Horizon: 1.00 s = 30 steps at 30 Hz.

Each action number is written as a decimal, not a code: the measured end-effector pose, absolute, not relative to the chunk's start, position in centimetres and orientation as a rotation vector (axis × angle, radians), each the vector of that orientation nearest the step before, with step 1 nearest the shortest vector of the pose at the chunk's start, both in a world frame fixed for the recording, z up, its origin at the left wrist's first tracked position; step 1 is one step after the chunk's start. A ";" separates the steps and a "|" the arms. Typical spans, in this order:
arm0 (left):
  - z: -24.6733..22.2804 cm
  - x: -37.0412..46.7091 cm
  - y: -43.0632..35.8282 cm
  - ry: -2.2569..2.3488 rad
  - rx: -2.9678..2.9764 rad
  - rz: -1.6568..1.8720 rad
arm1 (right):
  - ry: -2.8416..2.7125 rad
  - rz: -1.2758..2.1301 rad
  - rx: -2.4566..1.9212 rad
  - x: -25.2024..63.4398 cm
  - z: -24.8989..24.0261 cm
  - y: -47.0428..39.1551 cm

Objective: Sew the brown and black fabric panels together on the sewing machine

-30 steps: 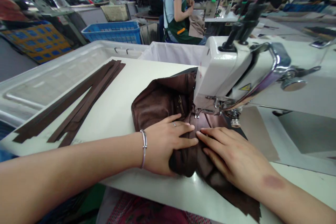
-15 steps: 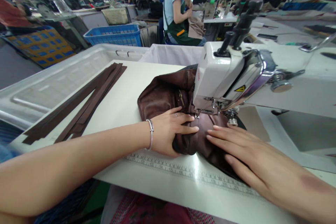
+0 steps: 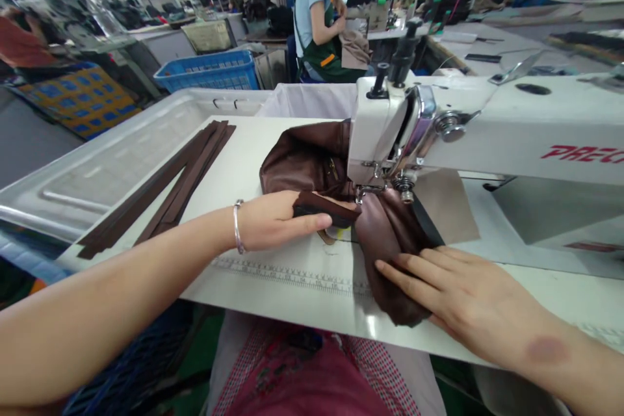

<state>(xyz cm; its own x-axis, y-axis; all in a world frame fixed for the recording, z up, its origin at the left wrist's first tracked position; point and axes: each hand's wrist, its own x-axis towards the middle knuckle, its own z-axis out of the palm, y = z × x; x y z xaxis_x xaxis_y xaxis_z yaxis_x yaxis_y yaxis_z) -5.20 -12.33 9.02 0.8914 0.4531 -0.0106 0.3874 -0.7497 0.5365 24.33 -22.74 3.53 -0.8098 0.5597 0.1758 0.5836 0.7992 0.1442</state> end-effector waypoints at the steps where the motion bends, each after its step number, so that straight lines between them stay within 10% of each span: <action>1: 9.7 -5.3 -13.0 0.636 2.537 0.196 | -2.864 -0.283 -0.932 23.6 3.4 -23.4; 30: 3.0 -4.0 -22.2 0.464 2.983 0.403 | -2.601 0.013 -0.839 20.6 1.0 -28.2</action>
